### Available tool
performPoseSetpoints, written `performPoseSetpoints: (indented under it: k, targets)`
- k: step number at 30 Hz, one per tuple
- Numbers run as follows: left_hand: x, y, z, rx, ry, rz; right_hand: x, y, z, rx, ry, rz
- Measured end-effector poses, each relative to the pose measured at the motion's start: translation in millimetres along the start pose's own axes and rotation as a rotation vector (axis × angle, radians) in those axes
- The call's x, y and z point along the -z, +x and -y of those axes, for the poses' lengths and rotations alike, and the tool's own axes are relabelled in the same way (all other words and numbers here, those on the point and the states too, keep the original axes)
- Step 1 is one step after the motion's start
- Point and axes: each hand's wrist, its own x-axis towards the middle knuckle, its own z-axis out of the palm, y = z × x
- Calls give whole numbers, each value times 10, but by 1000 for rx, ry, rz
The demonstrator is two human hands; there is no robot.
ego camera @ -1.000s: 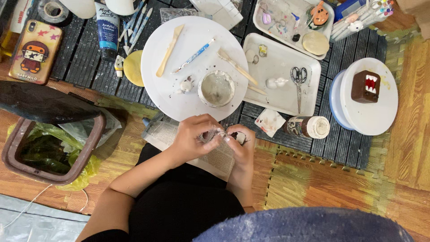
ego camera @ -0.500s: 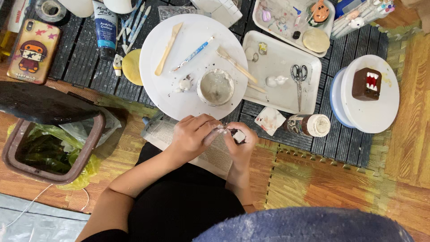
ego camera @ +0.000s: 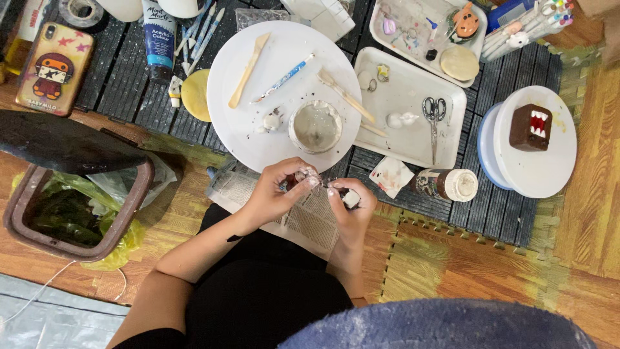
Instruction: The person sits on the floor and shapes small pieces of white clay by hand, occasionally dipping them into a container of liquid. They use scissors to trim a piece of clay and continue molding the material into small forms.
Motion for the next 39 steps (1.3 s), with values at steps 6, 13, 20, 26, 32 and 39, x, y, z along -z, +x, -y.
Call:
performPoseSetpoints:
  k: [6, 13, 20, 26, 32, 39]
  targets:
    - [-4, 10, -1, -19, 52, -3, -51, 12, 100, 43, -98, 15]
    - [52, 36, -77, -38, 106, 32, -71, 54, 123, -19, -8, 17]
    - [336, 72, -142, -87, 190, -24, -180, 94, 114, -38, -49, 94]
    - [832, 335, -309, -203, 465, -327, -173, 83, -18, -52, -20, 115]
    - [955, 936, -354, -291, 693, -344, -135, 104, -112, -97, 51, 65]
    - [985, 927, -158, -232, 569, -319, -106, 168, -82, -95, -62, 46]
